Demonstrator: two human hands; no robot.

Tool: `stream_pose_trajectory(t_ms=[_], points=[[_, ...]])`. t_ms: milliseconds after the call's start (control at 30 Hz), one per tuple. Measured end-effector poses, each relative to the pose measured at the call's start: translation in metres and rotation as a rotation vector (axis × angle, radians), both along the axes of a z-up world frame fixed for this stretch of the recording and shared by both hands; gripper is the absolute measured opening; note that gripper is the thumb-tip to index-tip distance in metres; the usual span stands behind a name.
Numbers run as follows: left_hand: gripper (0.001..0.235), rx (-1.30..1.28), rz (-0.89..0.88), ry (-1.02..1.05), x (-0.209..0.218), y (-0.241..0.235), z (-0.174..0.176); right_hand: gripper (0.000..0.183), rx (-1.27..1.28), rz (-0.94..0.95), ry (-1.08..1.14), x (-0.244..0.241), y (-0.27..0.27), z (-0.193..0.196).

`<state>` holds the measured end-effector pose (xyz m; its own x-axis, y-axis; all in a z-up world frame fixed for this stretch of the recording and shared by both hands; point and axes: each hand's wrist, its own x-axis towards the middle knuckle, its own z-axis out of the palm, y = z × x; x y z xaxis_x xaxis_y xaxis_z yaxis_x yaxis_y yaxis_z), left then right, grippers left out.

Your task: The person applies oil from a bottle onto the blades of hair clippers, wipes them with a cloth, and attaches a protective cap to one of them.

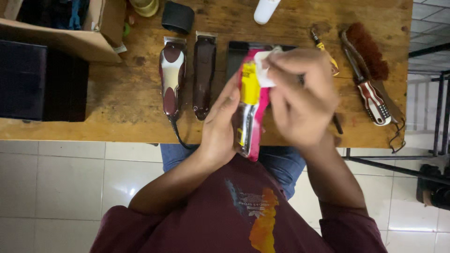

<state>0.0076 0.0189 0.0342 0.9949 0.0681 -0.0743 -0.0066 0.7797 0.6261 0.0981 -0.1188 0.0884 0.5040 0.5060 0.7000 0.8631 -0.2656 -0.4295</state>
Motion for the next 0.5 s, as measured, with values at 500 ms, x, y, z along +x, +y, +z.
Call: stream_pose_trajectory(t_ms=[500], points=[[0.062, 0.226, 0.132, -0.029, 0.010, 0.011, -0.011, 0.013, 0.132, 0.252, 0.260, -0.037, -0.042, -0.012]])
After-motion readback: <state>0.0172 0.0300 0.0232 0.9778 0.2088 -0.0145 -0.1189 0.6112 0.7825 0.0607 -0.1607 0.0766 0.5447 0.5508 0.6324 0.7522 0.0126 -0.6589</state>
